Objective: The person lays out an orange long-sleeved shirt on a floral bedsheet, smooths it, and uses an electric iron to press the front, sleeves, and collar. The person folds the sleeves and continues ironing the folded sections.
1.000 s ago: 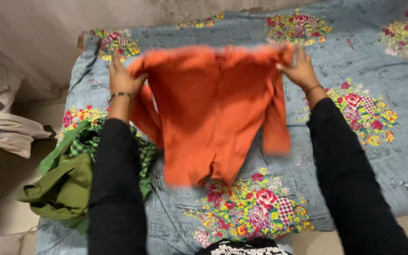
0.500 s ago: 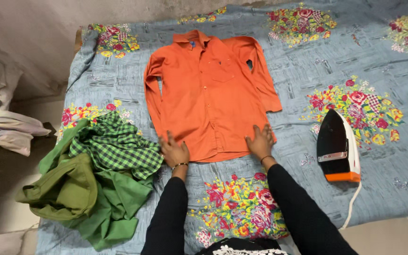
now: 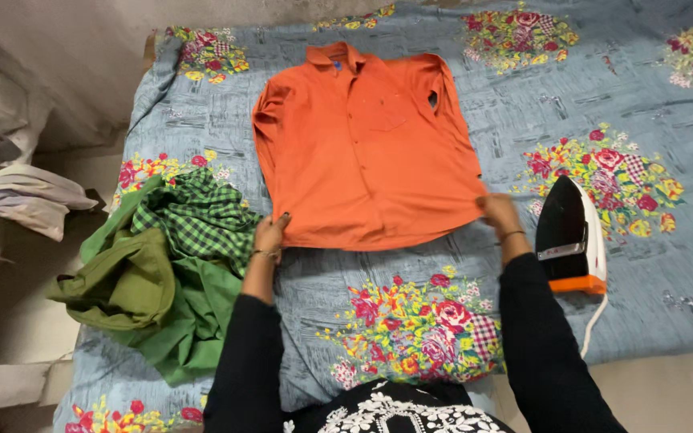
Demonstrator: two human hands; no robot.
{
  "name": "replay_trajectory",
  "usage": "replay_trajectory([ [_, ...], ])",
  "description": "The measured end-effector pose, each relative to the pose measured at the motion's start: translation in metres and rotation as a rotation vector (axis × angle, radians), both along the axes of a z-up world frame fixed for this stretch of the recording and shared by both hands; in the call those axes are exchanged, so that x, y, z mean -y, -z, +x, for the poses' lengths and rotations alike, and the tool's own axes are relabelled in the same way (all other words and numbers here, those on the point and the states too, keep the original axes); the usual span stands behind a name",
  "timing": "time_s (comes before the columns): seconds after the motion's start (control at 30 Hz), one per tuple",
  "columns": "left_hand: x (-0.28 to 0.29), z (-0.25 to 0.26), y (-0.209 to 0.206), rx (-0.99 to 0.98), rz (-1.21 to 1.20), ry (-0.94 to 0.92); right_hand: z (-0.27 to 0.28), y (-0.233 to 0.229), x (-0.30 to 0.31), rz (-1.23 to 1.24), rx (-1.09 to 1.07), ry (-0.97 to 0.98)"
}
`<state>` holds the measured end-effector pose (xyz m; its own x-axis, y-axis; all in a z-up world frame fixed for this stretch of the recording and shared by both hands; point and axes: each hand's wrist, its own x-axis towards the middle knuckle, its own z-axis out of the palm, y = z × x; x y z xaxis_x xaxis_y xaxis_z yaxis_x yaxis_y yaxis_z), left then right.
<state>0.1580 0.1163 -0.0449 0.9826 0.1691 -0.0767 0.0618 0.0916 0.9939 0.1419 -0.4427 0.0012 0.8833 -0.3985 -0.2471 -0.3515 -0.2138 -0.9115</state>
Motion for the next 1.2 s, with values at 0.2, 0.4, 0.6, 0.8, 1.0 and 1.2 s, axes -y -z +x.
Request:
replay_trajectory([
  [0.2,-0.020,-0.090,0.016,-0.185,0.398,0.225,-0.085,0.002,0.049,-0.554,-0.229,-0.222],
  [0.4,-0.010,-0.140,0.062,-0.185,0.841,0.181,-0.138,0.035,0.035,-0.794,-0.297,-0.298],
  [0.6,-0.019,-0.146,0.068,-0.288,0.858,0.328,-0.168,0.040,0.055,-0.727,-0.307,-0.249],
  [0.8,-0.021,-0.153,0.068,-0.382,1.041,0.323,-0.170,0.060,0.053,-0.839,-0.529,-0.390],
  [1.0,-0.009,-0.152,0.063,-0.523,1.099,0.258,-0.173,0.079,0.043,-0.868,-0.446,-0.465],
  [1.2,0.001,-0.144,0.051,-0.688,1.184,0.315,-0.186,0.076,0.037,-0.765,-0.470,-0.393],
])
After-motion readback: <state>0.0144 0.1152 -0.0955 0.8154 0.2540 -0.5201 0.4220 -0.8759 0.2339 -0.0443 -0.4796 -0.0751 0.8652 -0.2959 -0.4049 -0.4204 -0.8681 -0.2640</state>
